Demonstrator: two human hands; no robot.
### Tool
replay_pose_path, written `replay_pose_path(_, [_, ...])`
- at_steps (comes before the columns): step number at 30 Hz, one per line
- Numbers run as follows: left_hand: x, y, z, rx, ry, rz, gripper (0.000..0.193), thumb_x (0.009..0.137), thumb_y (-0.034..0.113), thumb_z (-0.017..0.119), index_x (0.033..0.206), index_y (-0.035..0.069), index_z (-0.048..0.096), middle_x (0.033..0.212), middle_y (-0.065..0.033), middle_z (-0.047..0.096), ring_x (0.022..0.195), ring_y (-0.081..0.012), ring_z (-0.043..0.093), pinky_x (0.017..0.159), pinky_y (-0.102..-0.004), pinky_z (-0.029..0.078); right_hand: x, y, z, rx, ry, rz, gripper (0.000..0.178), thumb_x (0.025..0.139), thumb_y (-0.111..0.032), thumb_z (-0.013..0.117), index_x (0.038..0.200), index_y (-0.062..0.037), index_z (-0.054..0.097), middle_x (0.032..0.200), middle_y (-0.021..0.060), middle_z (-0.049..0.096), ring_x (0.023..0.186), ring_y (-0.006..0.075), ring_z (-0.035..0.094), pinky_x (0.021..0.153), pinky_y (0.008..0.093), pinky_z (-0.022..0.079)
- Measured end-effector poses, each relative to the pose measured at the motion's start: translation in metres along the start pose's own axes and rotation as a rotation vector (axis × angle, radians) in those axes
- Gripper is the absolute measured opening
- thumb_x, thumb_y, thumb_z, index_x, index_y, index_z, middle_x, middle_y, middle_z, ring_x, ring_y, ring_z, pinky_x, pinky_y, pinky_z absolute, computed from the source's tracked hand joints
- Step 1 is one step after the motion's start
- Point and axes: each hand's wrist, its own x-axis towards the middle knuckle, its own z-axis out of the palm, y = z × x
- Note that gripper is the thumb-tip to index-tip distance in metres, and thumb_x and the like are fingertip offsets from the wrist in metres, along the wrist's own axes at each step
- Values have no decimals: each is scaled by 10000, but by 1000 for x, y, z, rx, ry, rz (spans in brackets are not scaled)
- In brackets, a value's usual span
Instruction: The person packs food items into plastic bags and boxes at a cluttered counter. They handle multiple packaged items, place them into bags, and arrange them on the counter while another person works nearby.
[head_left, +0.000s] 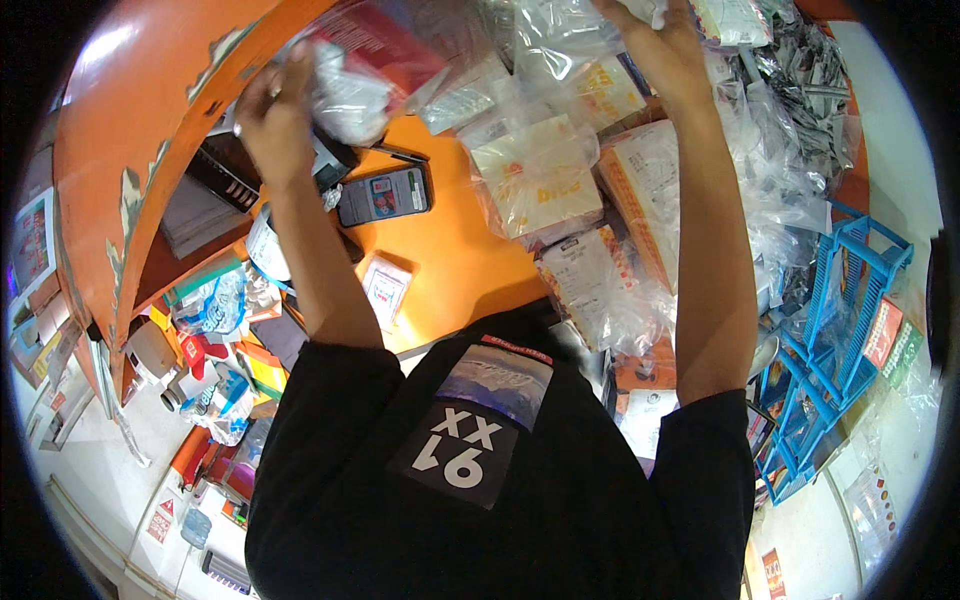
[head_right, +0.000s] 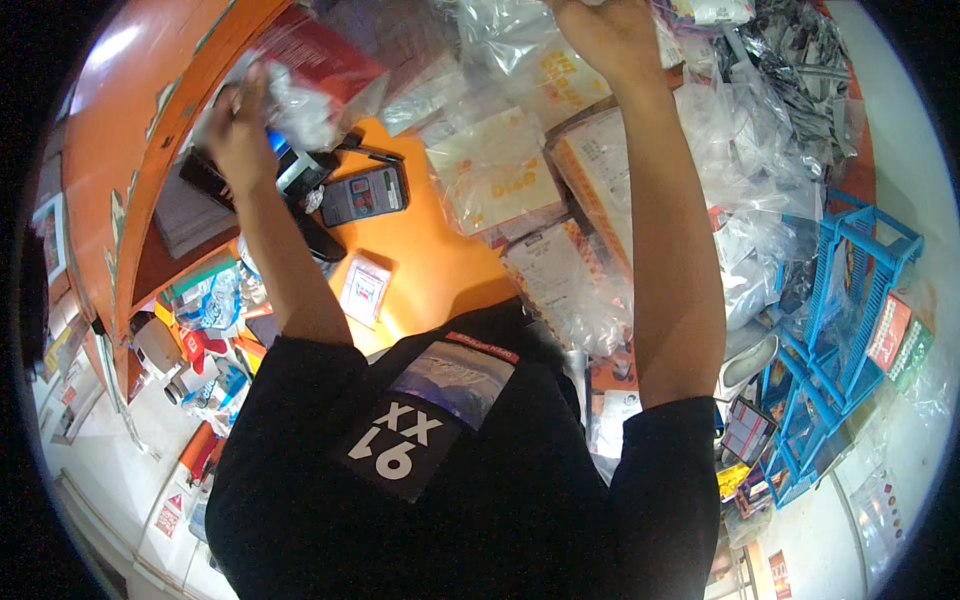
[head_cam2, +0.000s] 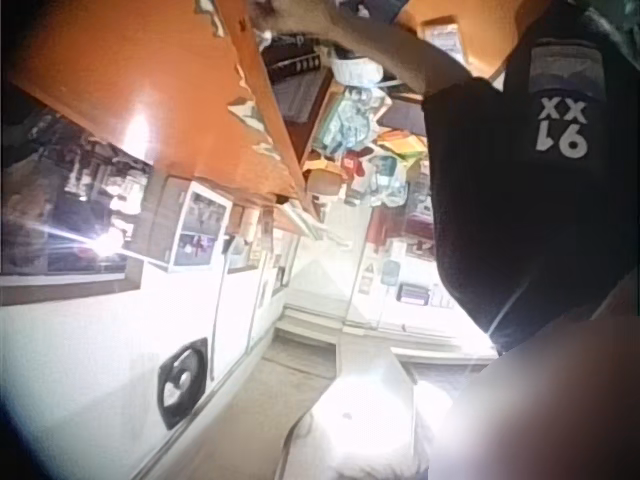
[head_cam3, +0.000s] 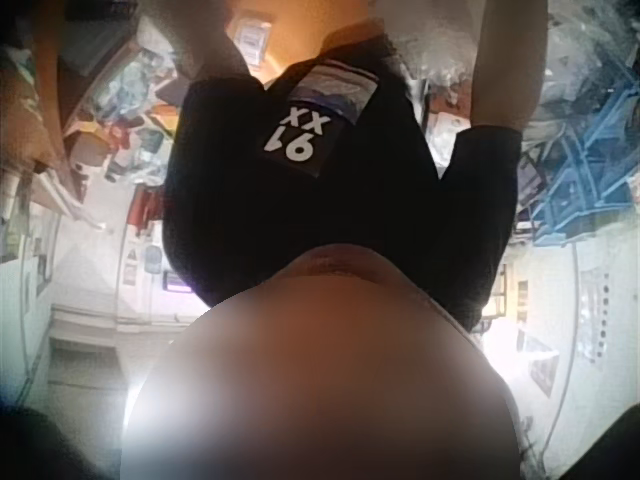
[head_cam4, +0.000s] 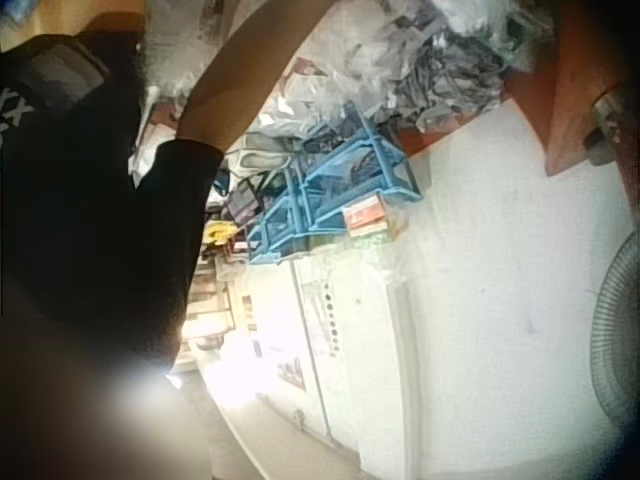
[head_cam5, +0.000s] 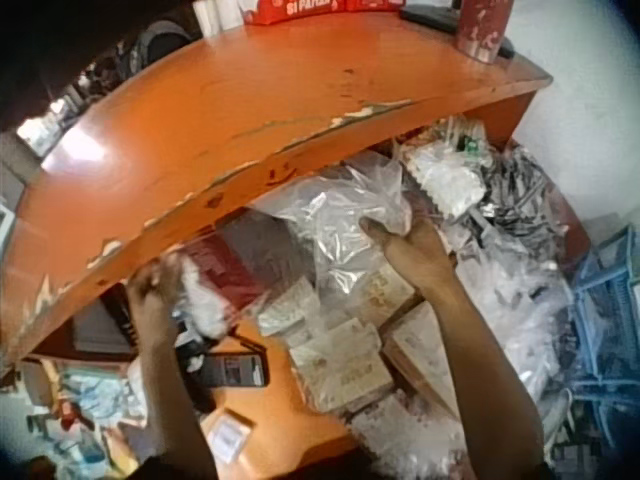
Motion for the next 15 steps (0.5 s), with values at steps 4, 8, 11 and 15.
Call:
replay_pose_path(4, [13,-38,42,-525,-326,196,104,917,56,622,1017,35,637,858,-58,601,864,-172,536,784,-313,432,-75,-40,-21,-313,2,-346,662,761,-371,819,1275,-29,582,1212,196,587,1151,349,538,972,412,452])
replay_pose_path(8, [15,0,104,-1130,-348,-95,147,890,34,648,1033,54,625,773,-58,559,697,-175,492,675,-304,425,-183,-52,1,-571,-392,-184,698,713,-407,797,1317,-147,562,1434,285,377,1301,495,389,1038,609,350])
replay_pose_path(11, [19,11,104,-450,-463,484,265,867,65,688,1119,44,607,834,-107,615,711,-235,578,668,-359,482,-207,-44,15,-634,-369,-199,699,690,-439,791,1306,-191,572,1451,264,348,1313,497,363,999,648,336])
replay_pose_path(15, [1,33,76,492,-222,562,433,831,107,730,1225,34,565,993,-203,658,871,-368,658,758,-460,533,-217,-44,-3,-638,-418,-190,676,695,-450,776,1293,-204,579,1424,245,372,1325,473,348,969,630,332])
